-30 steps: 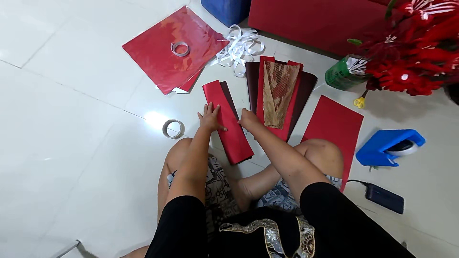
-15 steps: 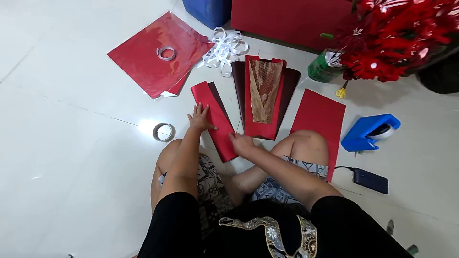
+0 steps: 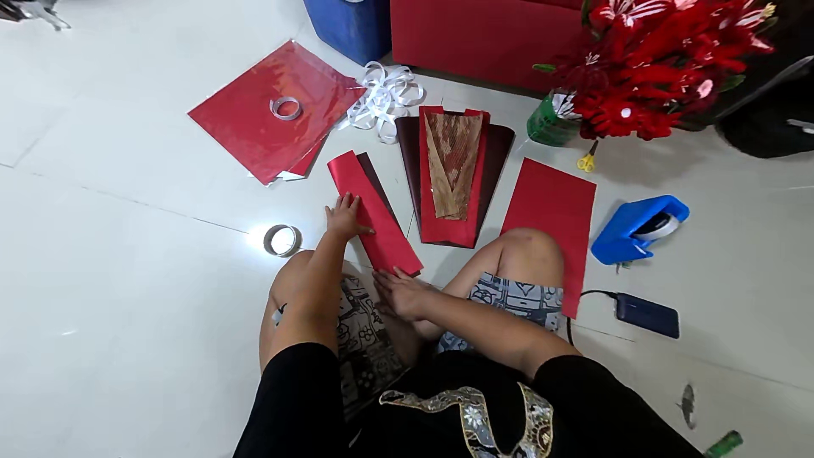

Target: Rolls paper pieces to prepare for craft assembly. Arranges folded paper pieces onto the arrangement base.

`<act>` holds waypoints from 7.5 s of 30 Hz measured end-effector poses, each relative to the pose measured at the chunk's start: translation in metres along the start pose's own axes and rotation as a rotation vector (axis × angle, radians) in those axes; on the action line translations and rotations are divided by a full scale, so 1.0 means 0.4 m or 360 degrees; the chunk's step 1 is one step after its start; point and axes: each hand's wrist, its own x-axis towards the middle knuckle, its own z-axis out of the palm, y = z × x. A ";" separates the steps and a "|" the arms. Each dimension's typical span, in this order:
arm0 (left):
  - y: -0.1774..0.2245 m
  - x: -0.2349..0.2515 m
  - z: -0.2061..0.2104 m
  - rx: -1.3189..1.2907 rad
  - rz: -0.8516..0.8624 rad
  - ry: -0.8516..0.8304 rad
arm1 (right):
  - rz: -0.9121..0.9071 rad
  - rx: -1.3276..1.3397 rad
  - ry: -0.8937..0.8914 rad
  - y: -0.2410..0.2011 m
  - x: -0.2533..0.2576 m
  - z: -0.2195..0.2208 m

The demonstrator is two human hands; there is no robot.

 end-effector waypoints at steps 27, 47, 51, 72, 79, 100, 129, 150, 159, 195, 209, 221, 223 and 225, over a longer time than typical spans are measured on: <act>0.075 -0.117 0.059 -0.0168 -0.0357 0.0010 | 0.0313 0.0660 0.0880 0.076 -0.047 -0.180; 0.058 -0.047 0.022 -0.0273 -0.0504 -0.0501 | 0.0780 0.0495 0.0124 0.577 0.584 -0.931; 0.061 -0.045 0.012 -0.0329 -0.0533 -0.0601 | 0.0754 0.0268 0.0609 0.621 0.638 -1.041; 0.059 -0.094 0.049 -0.0328 -0.0414 -0.0172 | 0.1140 0.0040 0.0685 0.133 0.071 -0.272; 0.077 -0.127 0.071 -0.0266 -0.0312 0.0077 | 0.1089 -0.0131 0.0504 0.137 0.009 -0.176; 0.272 -0.031 0.106 -0.0241 -0.0148 0.0085 | 0.0497 -0.0176 0.0731 0.112 -0.122 -0.157; 0.303 -0.023 0.112 -0.0200 0.0165 0.0106 | 0.0459 -0.0145 0.0236 0.115 -0.101 -0.093; 0.281 -0.072 0.173 -0.0110 0.0414 -0.0037 | 0.0399 -0.0157 0.0289 0.142 -0.111 -0.102; 0.281 -0.073 0.176 -0.0032 0.0412 -0.0052 | 0.0965 0.0682 0.0963 0.211 -0.232 -0.245; 0.282 -0.063 0.147 0.0005 0.0394 -0.0084 | 0.1973 0.1521 0.1608 0.376 -0.208 -0.245; 0.270 -0.075 0.183 -0.0079 0.0421 0.0048 | 0.1973 0.1553 0.1677 0.399 -0.201 -0.216; 0.268 -0.091 0.200 -0.0070 0.0437 0.0094 | 0.1939 0.1510 0.1591 0.406 -0.195 -0.204; 0.266 -0.091 0.198 -0.0086 0.0451 0.0100 | 0.1919 0.1508 0.1577 0.403 -0.196 -0.206; 0.267 -0.094 0.193 -0.0101 0.0455 0.0099 | 0.1905 0.1494 0.1572 0.403 -0.196 -0.205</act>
